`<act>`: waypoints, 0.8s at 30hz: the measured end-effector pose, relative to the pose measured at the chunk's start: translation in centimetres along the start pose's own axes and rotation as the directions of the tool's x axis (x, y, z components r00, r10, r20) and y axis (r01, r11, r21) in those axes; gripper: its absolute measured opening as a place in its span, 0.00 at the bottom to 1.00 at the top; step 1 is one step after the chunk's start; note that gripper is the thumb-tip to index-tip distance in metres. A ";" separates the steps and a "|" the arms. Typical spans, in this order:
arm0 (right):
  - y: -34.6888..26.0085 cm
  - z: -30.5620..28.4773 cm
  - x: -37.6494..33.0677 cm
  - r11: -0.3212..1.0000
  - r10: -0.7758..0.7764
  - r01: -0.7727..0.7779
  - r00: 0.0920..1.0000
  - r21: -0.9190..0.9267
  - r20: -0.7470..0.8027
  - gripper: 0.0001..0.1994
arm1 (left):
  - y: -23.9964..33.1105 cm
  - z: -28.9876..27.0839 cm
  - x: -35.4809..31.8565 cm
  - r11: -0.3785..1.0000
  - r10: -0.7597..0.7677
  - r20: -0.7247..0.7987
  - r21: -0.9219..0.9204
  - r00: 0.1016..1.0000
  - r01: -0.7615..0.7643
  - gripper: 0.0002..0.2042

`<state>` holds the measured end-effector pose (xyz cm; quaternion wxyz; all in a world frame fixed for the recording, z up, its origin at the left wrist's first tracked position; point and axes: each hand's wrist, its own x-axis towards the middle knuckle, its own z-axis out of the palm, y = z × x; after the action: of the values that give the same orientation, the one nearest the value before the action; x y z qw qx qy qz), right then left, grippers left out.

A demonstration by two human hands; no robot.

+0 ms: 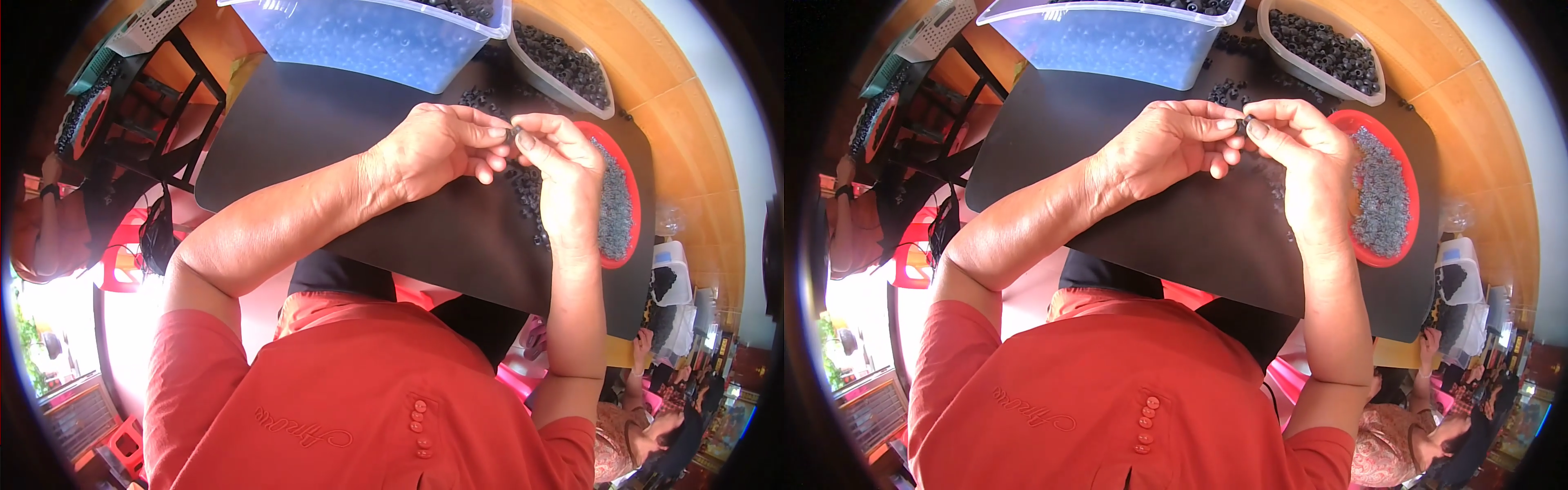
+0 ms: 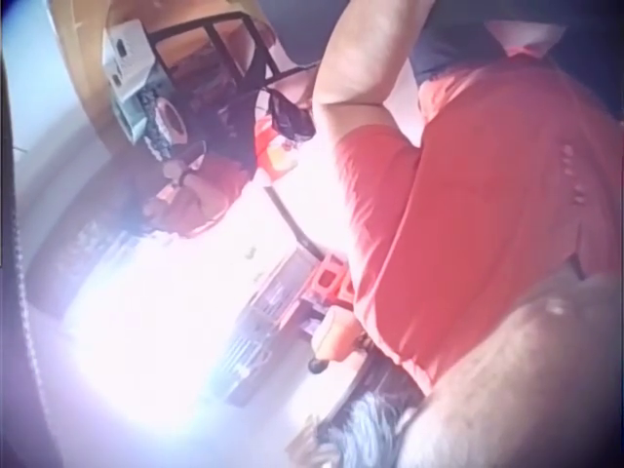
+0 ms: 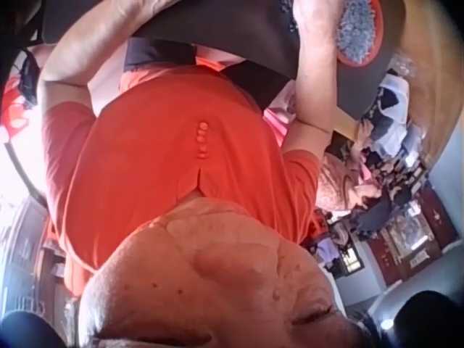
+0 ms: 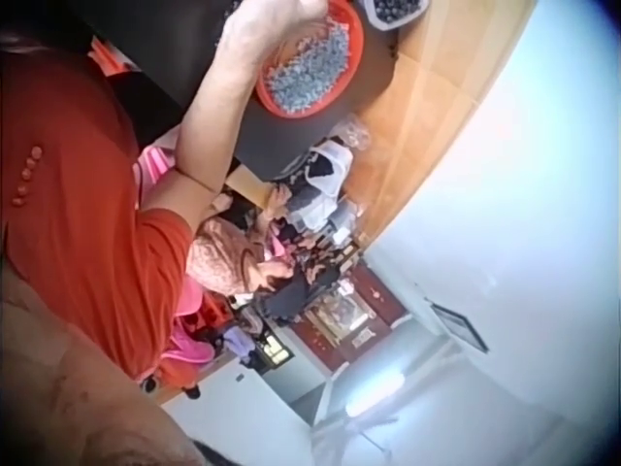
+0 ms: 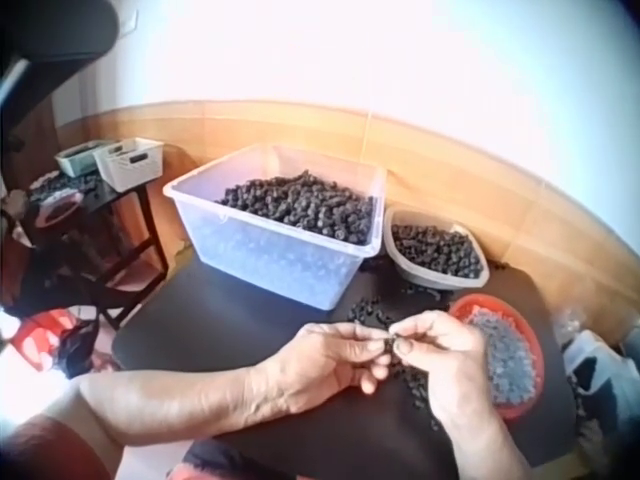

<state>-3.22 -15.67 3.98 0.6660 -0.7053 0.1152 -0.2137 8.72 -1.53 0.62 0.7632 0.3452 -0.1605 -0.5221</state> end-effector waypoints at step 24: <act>0.7 1.1 -0.7 0.813 -0.392 0.350 0.920 -0.465 0.007 0.05 | 0.3 1.3 -1.2 0.970 0.142 -0.115 0.216 0.983 -0.115 0.06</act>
<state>-3.27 -14.42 3.11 0.4208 -0.8404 0.0518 -0.3375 7.68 -0.84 1.89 0.7639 0.4452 -0.1863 -0.4284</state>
